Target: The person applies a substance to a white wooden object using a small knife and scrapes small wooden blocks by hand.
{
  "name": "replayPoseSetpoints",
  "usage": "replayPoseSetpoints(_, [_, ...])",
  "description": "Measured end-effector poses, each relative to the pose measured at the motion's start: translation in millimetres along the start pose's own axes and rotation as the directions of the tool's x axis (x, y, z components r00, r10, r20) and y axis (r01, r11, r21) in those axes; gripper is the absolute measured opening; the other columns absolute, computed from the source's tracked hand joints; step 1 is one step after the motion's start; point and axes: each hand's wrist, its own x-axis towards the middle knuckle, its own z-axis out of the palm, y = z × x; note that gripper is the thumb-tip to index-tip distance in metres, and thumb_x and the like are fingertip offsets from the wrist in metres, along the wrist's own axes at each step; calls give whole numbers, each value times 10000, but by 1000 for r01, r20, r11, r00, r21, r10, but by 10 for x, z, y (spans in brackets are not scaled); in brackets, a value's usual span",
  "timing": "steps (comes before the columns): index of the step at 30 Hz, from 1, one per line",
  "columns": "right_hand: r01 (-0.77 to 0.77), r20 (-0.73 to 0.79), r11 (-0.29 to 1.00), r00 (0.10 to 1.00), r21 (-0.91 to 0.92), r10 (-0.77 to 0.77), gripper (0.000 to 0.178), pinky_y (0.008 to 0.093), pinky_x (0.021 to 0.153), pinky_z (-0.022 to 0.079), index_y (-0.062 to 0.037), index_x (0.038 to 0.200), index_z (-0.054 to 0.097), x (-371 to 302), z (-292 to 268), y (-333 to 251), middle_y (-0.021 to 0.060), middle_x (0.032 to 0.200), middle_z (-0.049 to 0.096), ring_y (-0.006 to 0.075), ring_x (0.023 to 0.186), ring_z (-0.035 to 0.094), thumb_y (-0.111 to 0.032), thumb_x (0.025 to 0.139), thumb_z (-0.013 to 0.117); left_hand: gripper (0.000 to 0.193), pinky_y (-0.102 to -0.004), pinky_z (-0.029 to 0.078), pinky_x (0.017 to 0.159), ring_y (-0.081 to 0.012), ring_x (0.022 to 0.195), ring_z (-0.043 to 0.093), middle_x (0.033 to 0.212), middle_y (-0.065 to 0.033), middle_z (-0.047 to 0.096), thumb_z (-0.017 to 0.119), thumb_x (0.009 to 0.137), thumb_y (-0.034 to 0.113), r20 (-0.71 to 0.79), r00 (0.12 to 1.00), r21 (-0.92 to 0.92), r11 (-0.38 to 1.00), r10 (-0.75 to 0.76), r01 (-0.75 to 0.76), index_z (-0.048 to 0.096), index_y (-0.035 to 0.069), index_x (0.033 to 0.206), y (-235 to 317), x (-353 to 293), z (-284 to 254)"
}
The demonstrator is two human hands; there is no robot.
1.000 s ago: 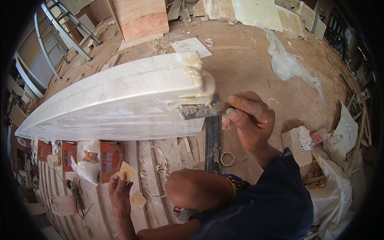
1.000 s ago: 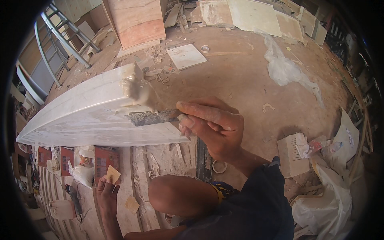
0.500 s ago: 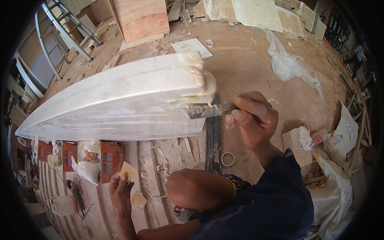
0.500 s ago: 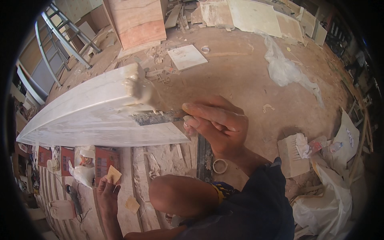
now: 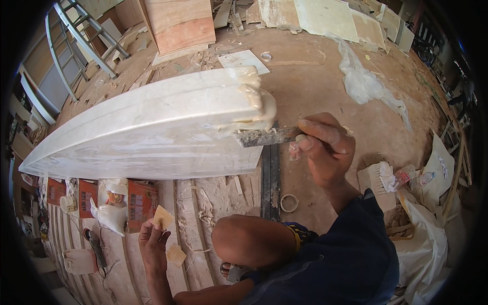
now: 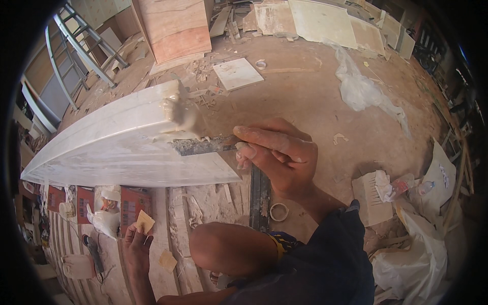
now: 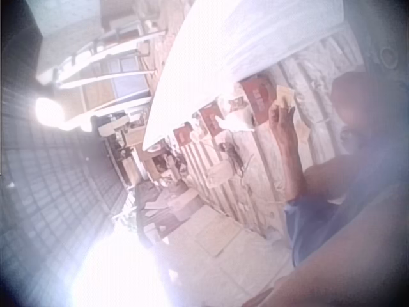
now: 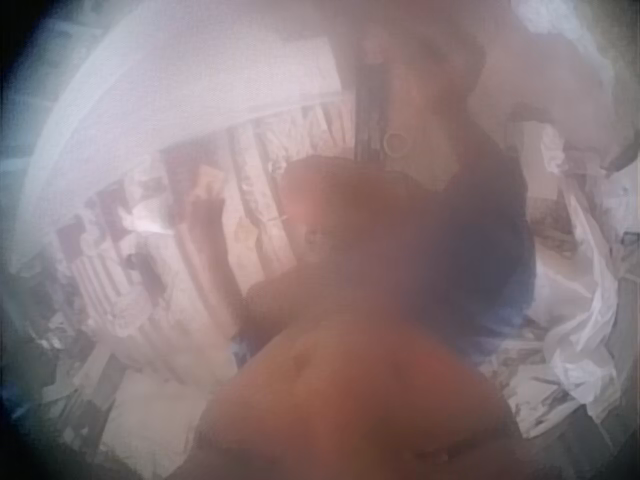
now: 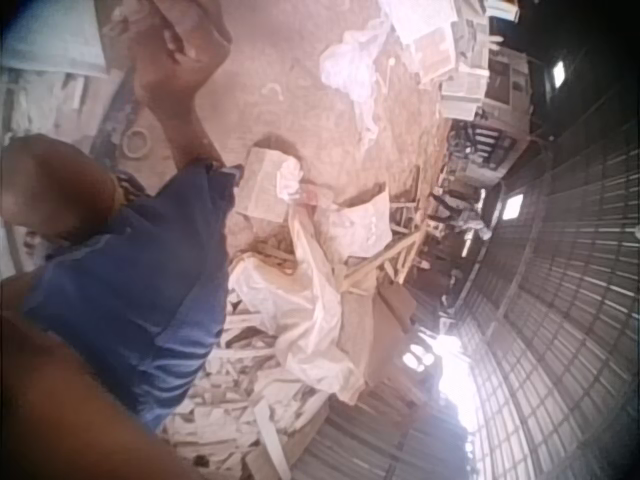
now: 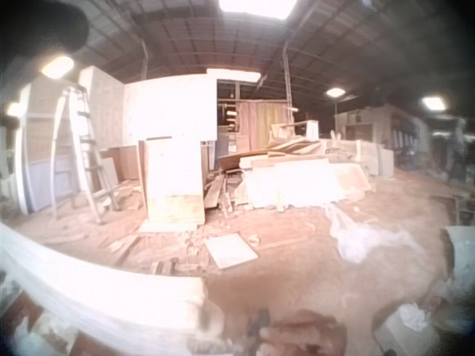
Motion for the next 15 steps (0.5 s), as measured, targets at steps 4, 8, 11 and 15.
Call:
replayPoseSetpoints(4, [6,17,1000,1000,-3,-6,198,275,564,519,81,1021,598,9,-11,-3,201,985,562,179,683,605,59,828,561,113,-261,476,745,-86,825,560,925,-1,597,609,885,135,1,1000,4,1000,-4,4,570,87,979,12,-7,15])
replayPoseSetpoints(8, [-2,0,996,1000,91,2,217,209,619,513,59,1035,633,8,-2,-6,152,1009,603,144,753,644,99,838,551,110,-257,473,746,-82,821,558,914,3,595,610,884,134,-2,1000,-5,1000,-10,10,568,90,976,0,0,2])
replayPoseSetpoints(11, [11,36,1000,999,-6,-11,194,280,567,518,81,1021,597,12,-21,-18,193,987,558,174,679,599,64,833,554,109,-255,472,746,-80,817,557,907,7,594,612,883,135,0,1000,-3,1000,-13,13,568,92,974,9,-3,17])
replayPoseSetpoints(15, [-10,27,1000,1000,-5,10,194,281,566,518,82,1026,595,12,-25,-16,194,998,556,176,692,602,62,837,552,108,-253,472,743,-79,810,559,901,9,595,615,881,134,1,1000,-4,1000,-11,11,569,95,970,8,-3,16])
